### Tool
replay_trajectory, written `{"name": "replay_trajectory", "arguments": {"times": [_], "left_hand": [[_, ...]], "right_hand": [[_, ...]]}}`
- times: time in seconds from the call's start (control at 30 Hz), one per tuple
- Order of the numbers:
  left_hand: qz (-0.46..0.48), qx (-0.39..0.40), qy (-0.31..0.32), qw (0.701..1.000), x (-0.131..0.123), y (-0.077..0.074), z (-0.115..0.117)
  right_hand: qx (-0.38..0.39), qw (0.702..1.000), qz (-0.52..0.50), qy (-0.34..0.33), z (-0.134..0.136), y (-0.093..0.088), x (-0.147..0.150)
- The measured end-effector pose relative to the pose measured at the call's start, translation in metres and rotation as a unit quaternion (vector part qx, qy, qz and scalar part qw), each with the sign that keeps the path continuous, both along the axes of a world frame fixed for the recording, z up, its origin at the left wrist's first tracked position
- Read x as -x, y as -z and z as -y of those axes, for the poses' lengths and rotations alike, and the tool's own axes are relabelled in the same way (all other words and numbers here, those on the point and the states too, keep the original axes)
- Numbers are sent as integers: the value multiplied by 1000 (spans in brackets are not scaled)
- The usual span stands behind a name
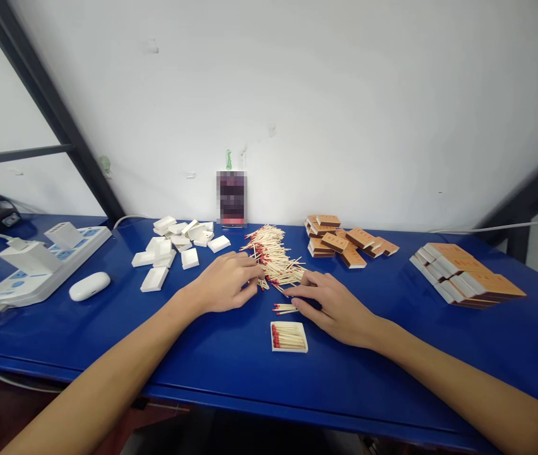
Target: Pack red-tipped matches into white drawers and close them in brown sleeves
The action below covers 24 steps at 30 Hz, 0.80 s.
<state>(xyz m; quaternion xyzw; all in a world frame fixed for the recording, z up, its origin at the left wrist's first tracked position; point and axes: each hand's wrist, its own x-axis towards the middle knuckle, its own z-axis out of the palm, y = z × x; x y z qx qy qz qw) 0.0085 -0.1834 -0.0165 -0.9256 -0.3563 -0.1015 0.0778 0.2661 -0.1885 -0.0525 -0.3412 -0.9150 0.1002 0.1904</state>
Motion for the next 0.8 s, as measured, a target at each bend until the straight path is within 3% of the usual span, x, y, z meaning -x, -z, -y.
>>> {"name": "replay_trajectory", "arguments": {"times": [0.17, 0.43, 0.8], "left_hand": [[10, 10, 2, 1000, -1, 1, 1], [25, 33, 4, 999, -4, 4, 3], [37, 28, 4, 999, -6, 4, 6]], "right_hand": [[-16, 999, -49, 7, -2, 0, -3], [-5, 997, -38, -72, 3, -8, -2], [-10, 998, -49, -29, -3, -9, -4]]}}
